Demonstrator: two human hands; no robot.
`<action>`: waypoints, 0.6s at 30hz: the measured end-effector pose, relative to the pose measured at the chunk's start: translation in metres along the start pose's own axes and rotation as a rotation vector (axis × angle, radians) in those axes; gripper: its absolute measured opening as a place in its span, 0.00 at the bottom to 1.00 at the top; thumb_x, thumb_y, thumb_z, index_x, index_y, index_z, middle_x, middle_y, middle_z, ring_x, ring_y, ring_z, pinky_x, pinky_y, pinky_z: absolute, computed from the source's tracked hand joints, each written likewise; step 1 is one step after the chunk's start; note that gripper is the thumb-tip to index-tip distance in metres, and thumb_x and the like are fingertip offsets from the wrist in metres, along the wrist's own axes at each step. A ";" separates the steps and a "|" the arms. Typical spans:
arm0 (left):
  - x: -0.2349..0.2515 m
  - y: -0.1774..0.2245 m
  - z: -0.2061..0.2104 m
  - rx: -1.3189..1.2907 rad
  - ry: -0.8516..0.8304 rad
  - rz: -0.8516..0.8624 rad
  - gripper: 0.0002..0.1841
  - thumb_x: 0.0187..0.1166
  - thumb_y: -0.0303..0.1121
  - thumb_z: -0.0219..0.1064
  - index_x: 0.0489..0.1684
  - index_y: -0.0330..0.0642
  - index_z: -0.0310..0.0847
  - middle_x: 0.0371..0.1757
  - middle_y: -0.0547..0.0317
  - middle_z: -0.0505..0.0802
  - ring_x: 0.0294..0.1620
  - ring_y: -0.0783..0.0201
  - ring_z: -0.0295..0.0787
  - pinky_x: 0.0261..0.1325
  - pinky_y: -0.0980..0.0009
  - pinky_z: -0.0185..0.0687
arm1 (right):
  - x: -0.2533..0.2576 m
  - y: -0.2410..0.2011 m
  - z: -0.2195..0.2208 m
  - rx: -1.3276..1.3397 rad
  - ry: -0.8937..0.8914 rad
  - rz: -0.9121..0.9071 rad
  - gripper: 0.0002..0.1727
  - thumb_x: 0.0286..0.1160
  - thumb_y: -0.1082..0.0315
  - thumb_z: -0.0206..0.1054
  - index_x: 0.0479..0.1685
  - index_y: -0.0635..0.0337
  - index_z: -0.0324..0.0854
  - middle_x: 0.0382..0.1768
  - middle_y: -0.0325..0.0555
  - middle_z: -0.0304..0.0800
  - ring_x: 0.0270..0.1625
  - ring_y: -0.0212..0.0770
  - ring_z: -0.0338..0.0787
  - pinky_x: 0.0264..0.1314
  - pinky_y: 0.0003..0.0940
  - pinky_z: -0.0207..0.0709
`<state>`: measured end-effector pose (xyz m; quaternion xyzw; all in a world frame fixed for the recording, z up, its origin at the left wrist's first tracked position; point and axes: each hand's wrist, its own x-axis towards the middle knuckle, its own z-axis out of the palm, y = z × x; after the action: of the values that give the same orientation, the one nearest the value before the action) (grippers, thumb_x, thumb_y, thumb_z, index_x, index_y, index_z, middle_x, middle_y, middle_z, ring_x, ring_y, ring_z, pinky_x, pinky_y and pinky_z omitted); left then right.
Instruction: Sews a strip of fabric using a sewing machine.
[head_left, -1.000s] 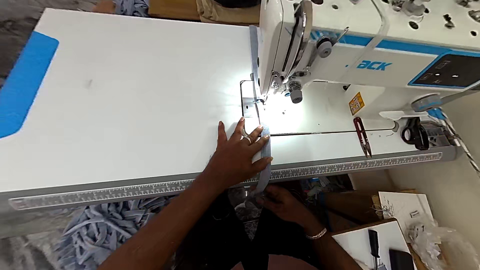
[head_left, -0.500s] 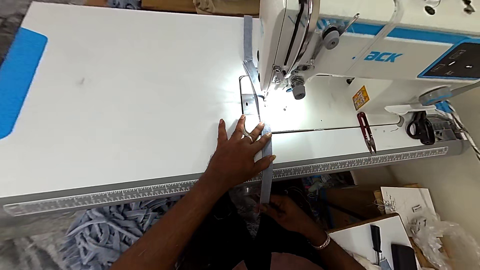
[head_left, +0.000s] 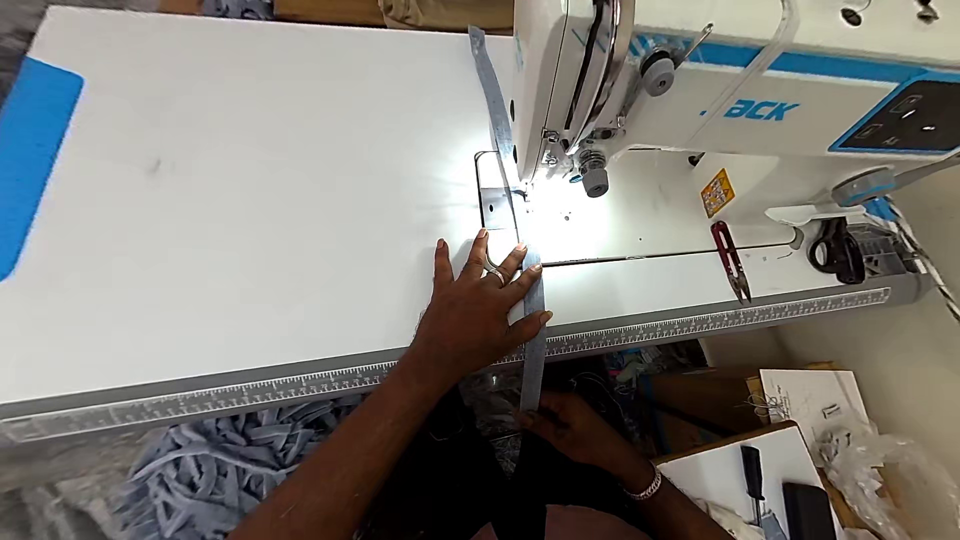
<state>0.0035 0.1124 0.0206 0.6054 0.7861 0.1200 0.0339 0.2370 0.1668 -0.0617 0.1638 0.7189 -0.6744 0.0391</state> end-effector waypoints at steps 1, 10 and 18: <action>0.000 0.000 0.000 0.002 -0.003 -0.001 0.38 0.80 0.74 0.40 0.86 0.72 0.72 0.91 0.71 0.70 0.96 0.39 0.45 0.83 0.17 0.28 | 0.000 -0.001 0.000 -0.001 0.003 -0.008 0.19 0.87 0.53 0.63 0.50 0.61 0.89 0.40 0.39 0.93 0.40 0.26 0.89 0.47 0.25 0.83; 0.000 0.001 0.001 0.007 0.020 0.003 0.38 0.79 0.75 0.41 0.85 0.73 0.73 0.90 0.67 0.72 0.96 0.37 0.47 0.83 0.17 0.29 | -0.002 0.003 0.001 0.053 0.103 -0.127 0.18 0.83 0.52 0.67 0.46 0.60 0.89 0.32 0.36 0.89 0.33 0.24 0.84 0.38 0.23 0.80; -0.002 0.000 0.000 -0.008 0.021 0.028 0.34 0.87 0.68 0.37 0.84 0.72 0.75 0.90 0.70 0.72 0.96 0.37 0.46 0.83 0.16 0.28 | -0.003 0.001 0.000 0.043 0.122 -0.090 0.15 0.87 0.58 0.63 0.43 0.60 0.89 0.33 0.35 0.91 0.30 0.22 0.82 0.35 0.20 0.76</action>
<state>0.0046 0.1106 0.0202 0.6148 0.7775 0.1298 0.0264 0.2399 0.1666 -0.0618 0.1728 0.7121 -0.6794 -0.0385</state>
